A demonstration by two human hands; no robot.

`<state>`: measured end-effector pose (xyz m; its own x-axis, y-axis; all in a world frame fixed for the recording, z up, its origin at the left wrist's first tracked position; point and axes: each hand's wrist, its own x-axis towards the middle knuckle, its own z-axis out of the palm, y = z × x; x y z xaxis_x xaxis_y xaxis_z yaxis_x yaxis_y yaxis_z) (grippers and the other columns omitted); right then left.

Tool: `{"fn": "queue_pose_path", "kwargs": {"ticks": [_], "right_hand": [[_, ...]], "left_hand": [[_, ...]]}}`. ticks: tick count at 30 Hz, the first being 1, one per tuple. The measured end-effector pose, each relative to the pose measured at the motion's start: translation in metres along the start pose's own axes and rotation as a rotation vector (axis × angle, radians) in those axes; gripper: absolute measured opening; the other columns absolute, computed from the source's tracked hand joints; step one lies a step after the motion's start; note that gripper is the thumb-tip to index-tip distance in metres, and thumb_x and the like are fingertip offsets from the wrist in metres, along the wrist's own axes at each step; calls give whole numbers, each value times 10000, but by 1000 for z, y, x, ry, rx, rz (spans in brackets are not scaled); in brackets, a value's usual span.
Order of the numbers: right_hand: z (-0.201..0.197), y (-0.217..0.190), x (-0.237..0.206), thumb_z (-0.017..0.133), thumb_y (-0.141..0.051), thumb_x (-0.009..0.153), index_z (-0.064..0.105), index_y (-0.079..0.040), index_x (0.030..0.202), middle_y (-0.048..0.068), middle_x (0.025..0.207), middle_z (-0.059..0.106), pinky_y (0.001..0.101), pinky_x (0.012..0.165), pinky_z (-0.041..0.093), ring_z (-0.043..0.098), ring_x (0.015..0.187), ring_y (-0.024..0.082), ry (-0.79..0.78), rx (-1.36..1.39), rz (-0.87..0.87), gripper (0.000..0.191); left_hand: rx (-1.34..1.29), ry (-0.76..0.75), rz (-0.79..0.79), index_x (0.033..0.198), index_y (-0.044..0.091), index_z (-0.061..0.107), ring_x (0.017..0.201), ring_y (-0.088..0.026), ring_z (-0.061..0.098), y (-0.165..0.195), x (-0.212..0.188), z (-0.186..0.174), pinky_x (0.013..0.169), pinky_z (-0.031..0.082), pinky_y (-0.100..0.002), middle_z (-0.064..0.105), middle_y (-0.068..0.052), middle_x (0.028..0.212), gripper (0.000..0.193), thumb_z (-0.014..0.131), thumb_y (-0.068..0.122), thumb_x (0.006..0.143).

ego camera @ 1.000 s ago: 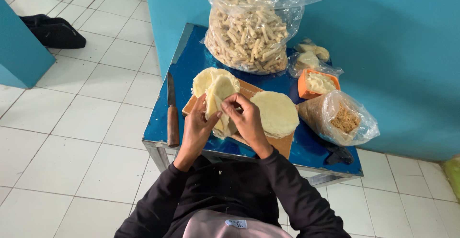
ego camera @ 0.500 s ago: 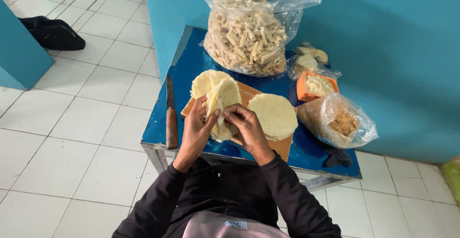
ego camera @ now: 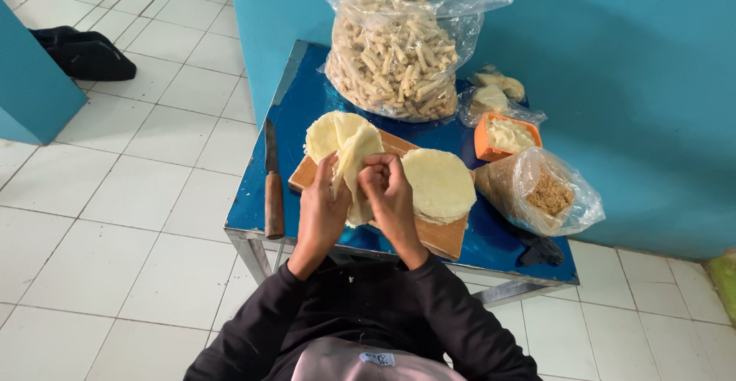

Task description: The person stretches and thins pieces of dough by hand, pulling them wide and draping them over round dough bases arranged on a wooden board, pressing each piece down to cover the base. They work through the dough pieces one at a time on the table.

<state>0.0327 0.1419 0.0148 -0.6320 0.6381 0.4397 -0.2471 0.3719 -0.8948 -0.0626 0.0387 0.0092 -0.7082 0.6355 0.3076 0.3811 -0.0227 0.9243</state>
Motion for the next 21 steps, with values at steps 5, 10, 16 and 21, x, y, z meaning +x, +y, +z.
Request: {"fn": "queue_pose_path", "kwargs": {"ticks": [5, 10, 16, 21], "right_hand": [[1, -11, 6, 753, -228, 947, 591, -6, 1112, 11, 878, 652, 228, 711, 539, 609, 771, 69, 35, -253, -19, 321], [-10, -18, 7, 679, -167, 998, 653, 11, 1069, 23, 891, 693, 233, 679, 533, 630, 737, 71, 37, -125, 56, 194], [-3, -25, 1, 768, -100, 926, 576, 16, 1072, 17, 862, 669, 224, 701, 537, 617, 764, 67, 16, -266, -99, 268], [-21, -6, 2, 647, -97, 1027, 638, 6, 1088, 25, 871, 669, 248, 727, 539, 641, 784, 93, -5, -85, 59, 121]], "left_hand": [[45, 8, 73, 1450, 77, 474, 681, -330, 727, 11, -4, 0, 591, 528, -391, 697, -191, 746, 541, 612, 66, 927], [36, 70, 136, 1400, 75, 496, 719, -317, 734, 6, -3, 3, 611, 535, -393, 718, -182, 844, 484, 636, 61, 937], [54, 87, 216, 1393, 79, 506, 799, -325, 738, 4, -3, 8, 640, 552, -373, 734, -187, 974, 557, 658, 22, 861], [4, 59, 225, 1370, 67, 504, 800, -308, 749, 6, -3, 3, 643, 551, -356, 738, -172, 971, 462, 668, 44, 939]]}}
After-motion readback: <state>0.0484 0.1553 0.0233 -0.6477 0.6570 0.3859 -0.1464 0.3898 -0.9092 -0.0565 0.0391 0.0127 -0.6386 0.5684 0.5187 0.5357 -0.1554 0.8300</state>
